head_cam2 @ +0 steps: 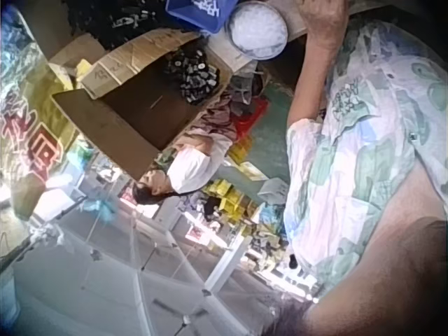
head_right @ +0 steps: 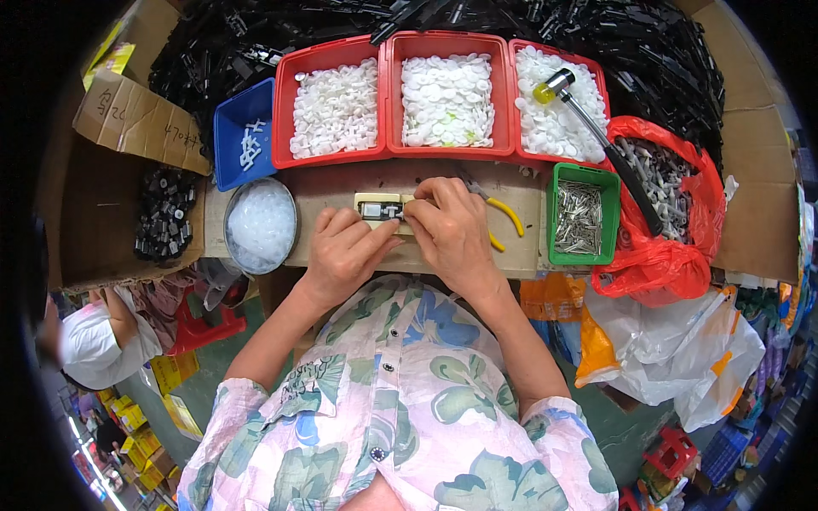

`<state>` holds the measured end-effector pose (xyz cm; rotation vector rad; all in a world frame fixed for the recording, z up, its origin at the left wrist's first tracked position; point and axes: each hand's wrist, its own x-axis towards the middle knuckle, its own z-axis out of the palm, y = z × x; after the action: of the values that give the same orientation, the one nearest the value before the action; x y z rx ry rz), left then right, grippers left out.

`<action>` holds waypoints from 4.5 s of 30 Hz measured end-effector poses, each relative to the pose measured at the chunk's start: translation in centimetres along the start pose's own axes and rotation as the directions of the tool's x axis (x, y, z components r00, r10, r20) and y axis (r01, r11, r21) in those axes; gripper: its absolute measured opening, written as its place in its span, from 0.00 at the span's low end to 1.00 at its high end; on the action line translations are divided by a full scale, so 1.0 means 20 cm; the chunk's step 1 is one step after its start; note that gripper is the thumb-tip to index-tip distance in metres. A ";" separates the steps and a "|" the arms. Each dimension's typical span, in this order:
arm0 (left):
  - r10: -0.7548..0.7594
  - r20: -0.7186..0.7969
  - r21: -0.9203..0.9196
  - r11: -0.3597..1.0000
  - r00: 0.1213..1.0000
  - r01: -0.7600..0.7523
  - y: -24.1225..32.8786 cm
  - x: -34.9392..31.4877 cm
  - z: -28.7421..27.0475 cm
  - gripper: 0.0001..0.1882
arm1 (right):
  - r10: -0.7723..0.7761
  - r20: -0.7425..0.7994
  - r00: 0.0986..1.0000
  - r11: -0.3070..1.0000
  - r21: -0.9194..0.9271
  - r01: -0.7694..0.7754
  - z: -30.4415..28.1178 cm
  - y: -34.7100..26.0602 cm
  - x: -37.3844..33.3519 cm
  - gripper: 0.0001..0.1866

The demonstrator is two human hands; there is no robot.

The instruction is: The person repeatedly picks small white plastic pieces from red bins and places them into a wooden jig. They use a hammer to tap the pieces into place and then use pliers to remove the assembled units, placing them into a blue bin. This cycle is repeated continuously throughout the clip.

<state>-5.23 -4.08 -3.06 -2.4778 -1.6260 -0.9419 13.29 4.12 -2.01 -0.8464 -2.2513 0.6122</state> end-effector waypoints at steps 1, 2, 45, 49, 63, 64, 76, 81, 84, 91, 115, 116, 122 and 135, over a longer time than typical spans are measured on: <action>0.021 0.005 0.020 1.000 1.000 -0.021 0.00 -0.01 0.01 0.16 | 0.008 0.015 1.000 1.000 -0.017 -0.007 0.00 0.00 0.01 0.05; 0.043 0.010 0.040 0.998 0.999 -0.043 -0.01 -0.01 0.01 0.16 | -0.001 0.025 1.000 1.000 -0.026 0.001 -0.01 -0.01 0.01 0.05; 0.074 0.027 -0.221 0.973 0.997 -0.066 -0.03 0.57 0.08 0.15 | 0.393 -0.179 0.902 0.782 -0.450 -0.430 -0.60 0.35 -0.32 0.07; -0.056 -0.060 -0.377 0.926 0.997 0.030 -0.05 0.86 0.29 0.11 | 0.371 -0.216 0.903 0.810 -0.400 -0.429 -0.59 0.36 -0.31 0.04; -0.359 0.228 -0.704 0.582 0.905 0.408 -0.01 0.99 0.29 0.08 | 0.506 -0.370 0.780 0.857 0.113 -0.502 -0.64 0.31 -0.29 0.05; -0.429 0.363 -0.756 0.383 0.827 0.531 0.02 0.96 0.24 0.09 | 0.499 -0.373 0.782 0.866 0.179 -0.467 -0.63 0.29 -0.27 0.05; -0.106 0.703 -0.333 -0.923 0.703 0.193 0.15 0.44 0.20 0.10 | 0.184 -0.431 0.883 0.958 0.280 -0.063 -0.34 0.01 0.01 0.10; -0.119 0.660 -0.400 -0.891 0.742 0.213 0.14 0.41 0.19 0.11 | 0.135 -0.429 0.893 0.968 0.248 -0.027 -0.31 -0.02 0.01 0.10; -0.161 0.674 -0.449 -0.865 0.721 0.226 0.16 0.40 0.17 0.10 | 0.123 -0.420 0.899 0.976 0.216 -0.033 -0.31 -0.03 0.00 0.11; -0.158 0.651 -0.551 -0.771 0.742 0.319 0.19 0.43 0.14 0.09 | 0.042 -0.374 0.927 0.999 0.037 -0.030 -0.32 -0.02 -0.03 0.12; -0.425 0.422 -0.905 -0.149 0.801 0.398 0.14 0.27 0.07 0.20 | 0.073 -0.045 0.996 0.978 0.197 -0.063 -0.26 -0.05 0.01 0.08; -0.431 0.415 -0.904 -0.097 0.801 0.416 0.13 0.27 0.07 0.20 | 0.067 -0.040 0.997 0.980 0.191 -0.058 -0.25 -0.05 0.00 0.08; -0.492 0.343 -0.854 0.191 0.800 0.484 0.12 0.22 0.03 0.21 | 0.062 0.015 0.998 0.983 0.174 -0.064 -0.22 -0.07 0.01 0.06; -0.073 -0.015 -0.120 0.990 0.997 0.071 0.06 0.00 0.02 0.16 | 0.020 0.147 0.989 1.000 -0.008 -0.019 -0.06 0.02 0.03 0.04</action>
<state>-3.94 -4.45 -3.01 -2.4915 -1.7124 -1.0996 14.04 5.01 -1.22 -0.8528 -2.3804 0.6966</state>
